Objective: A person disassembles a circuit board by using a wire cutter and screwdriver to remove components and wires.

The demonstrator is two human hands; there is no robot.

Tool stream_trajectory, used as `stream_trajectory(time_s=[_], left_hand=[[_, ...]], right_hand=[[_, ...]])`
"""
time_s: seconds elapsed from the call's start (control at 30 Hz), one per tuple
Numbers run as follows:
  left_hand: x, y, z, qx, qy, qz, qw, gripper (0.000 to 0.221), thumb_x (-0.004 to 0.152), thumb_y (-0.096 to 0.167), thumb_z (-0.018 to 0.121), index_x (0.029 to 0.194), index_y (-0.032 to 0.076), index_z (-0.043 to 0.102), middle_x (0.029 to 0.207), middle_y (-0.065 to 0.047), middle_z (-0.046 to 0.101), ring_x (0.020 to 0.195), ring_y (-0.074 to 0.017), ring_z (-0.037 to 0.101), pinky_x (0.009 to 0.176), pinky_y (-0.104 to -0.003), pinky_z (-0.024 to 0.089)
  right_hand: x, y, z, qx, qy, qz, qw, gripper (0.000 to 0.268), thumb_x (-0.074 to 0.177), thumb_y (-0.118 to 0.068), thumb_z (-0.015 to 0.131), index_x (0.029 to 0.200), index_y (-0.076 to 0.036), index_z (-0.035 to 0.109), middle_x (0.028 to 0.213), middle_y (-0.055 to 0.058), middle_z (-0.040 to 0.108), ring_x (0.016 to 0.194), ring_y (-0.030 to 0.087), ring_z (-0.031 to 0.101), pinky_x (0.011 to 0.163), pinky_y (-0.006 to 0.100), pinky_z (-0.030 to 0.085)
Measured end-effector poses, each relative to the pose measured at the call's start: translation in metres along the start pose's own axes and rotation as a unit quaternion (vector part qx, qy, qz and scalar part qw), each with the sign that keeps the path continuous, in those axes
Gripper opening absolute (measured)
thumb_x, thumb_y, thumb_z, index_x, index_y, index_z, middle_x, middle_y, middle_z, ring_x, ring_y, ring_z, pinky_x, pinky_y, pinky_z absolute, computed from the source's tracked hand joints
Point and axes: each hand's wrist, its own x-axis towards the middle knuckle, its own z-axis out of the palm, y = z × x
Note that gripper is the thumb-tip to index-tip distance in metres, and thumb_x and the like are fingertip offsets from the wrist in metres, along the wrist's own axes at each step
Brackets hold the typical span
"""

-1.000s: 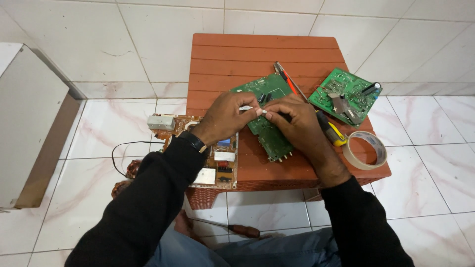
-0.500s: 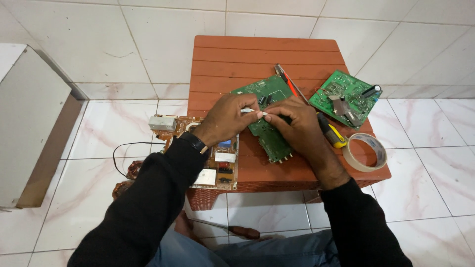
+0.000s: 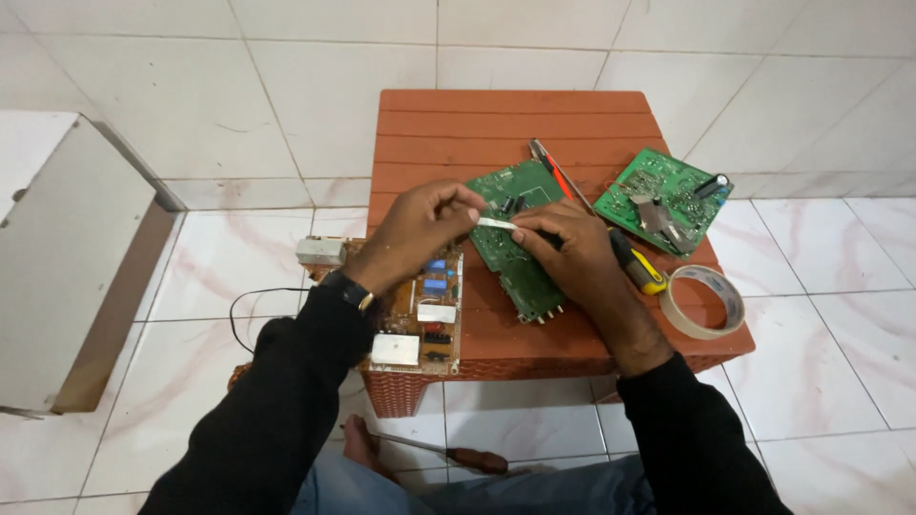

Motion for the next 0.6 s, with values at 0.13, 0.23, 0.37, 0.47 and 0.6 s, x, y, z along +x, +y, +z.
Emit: stream_trajectory(time_s=[0.13,0.23,0.37,0.47,0.6], left_hand=[[-0.015,0.002,-0.003,0.058,0.008,-0.002,0.998,0.029,0.096,0.023,0.068,0.114,0.001,0.071,0.091,-0.015,0.068,0.080,-0.0198,0.062,0.069,-0.034,0.050],[-0.019,0.003,-0.003,0.073,-0.015,0.008,0.997,0.030,0.098,0.027,0.064,0.113,0.002,0.073,0.099,-0.018,0.065,0.088,-0.0253,0.063,0.076,-0.038,0.050],[-0.016,-0.012,0.002,0.061,0.022,0.019,0.998,0.027,0.099,0.027,0.065,0.109,0.004,0.075,0.097,-0.014,0.061,0.089,-0.0226,0.060,0.078,-0.037,0.049],[-0.011,-0.021,0.003,0.088,0.040,0.040,0.994,0.024,0.097,0.030,0.068,0.099,0.008,0.076,0.092,-0.011,0.060,0.083,-0.0219,0.059,0.075,-0.036,0.049],[-0.009,-0.022,0.004,0.137,0.051,0.065,0.987,0.023,0.097,0.028,0.068,0.086,0.009,0.074,0.087,-0.012,0.061,0.077,-0.0263,0.062,0.069,-0.037,0.049]], right_hand=[[0.001,-0.005,0.000,0.004,0.002,0.002,1.000,0.012,0.094,-0.010,0.076,0.104,-0.012,0.081,0.102,0.008,0.079,0.090,0.032,0.072,0.083,0.040,0.053],[0.000,-0.004,-0.001,0.007,-0.002,0.001,1.000,0.010,0.095,-0.012,0.076,0.103,-0.012,0.081,0.101,0.008,0.079,0.090,0.030,0.072,0.084,0.039,0.054],[-0.001,-0.004,0.001,0.004,0.008,0.013,1.000,0.009,0.094,-0.013,0.077,0.101,-0.013,0.082,0.100,0.006,0.079,0.088,0.028,0.072,0.083,0.038,0.054],[-0.001,-0.002,0.001,-0.007,0.021,0.006,1.000,0.009,0.093,-0.012,0.078,0.101,-0.012,0.082,0.099,0.007,0.079,0.088,0.029,0.072,0.083,0.038,0.055],[-0.003,0.003,0.004,-0.016,0.033,0.001,0.999,0.008,0.092,-0.012,0.079,0.099,-0.011,0.082,0.096,0.007,0.079,0.087,0.030,0.072,0.082,0.038,0.055]])
